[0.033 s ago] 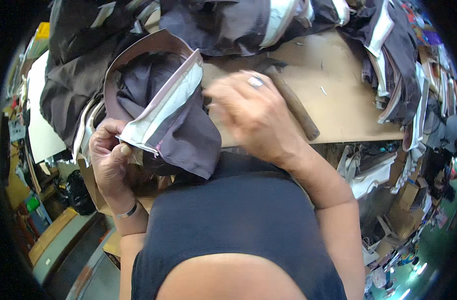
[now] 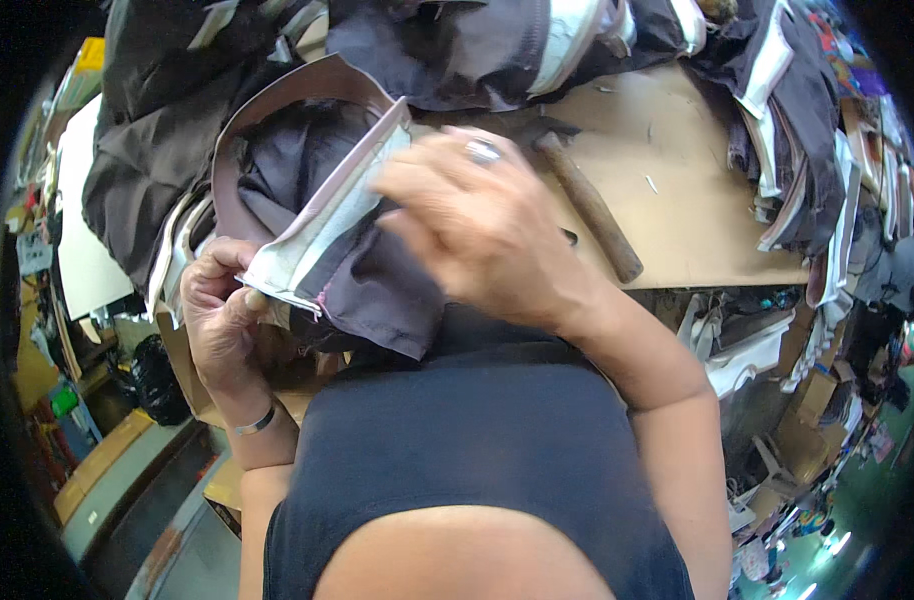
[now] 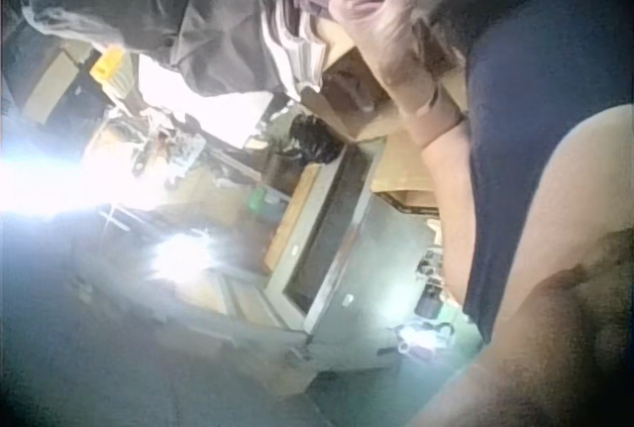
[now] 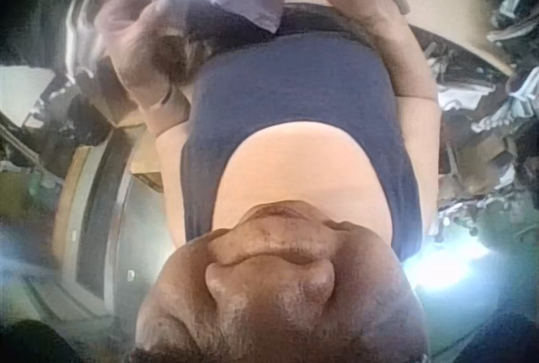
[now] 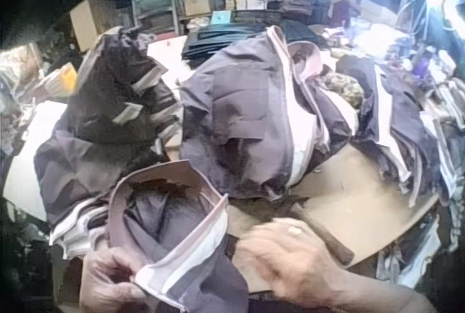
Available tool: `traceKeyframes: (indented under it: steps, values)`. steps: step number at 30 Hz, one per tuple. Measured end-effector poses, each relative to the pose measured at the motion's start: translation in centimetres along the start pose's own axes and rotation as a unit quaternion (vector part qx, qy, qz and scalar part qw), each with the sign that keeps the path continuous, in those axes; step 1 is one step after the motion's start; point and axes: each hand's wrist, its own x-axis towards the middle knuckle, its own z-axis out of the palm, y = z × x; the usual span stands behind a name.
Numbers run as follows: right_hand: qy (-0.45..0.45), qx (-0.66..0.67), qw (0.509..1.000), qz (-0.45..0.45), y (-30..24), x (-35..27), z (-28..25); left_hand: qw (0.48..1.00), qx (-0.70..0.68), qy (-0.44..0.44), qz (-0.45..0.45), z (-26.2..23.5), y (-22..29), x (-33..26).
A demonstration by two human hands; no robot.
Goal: The person repeatedly folds and tucks fabric edges of a dark bag with light trim, using a small hammer-like tool to press seams and a metal clip to secure folded sections. The person handles multiple similar bag pieces on a cluttered worktable, adjusting and repositioning them throughout.
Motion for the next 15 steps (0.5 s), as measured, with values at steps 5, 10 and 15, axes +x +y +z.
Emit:
traceKeyframes:
  steps: [5, 10, 15]
  values:
    - [-0.133, 0.272, 0.953, -0.026, -1.7, 5.0, 2.7, 0.999, 0.005, -0.021, 0.034, -1.4, -0.2, -1.1]
    - [-0.164, 0.248, 0.954, -0.043, -2.0, 5.7, 2.8, 0.999, 0.050, 0.012, 0.003, -2.2, -0.1, -1.9]
    - [-0.204, 0.200, 0.958, -0.028, -2.1, 5.3, 2.6, 0.995, 0.095, 0.000, -0.017, -2.2, 0.2, -1.9]
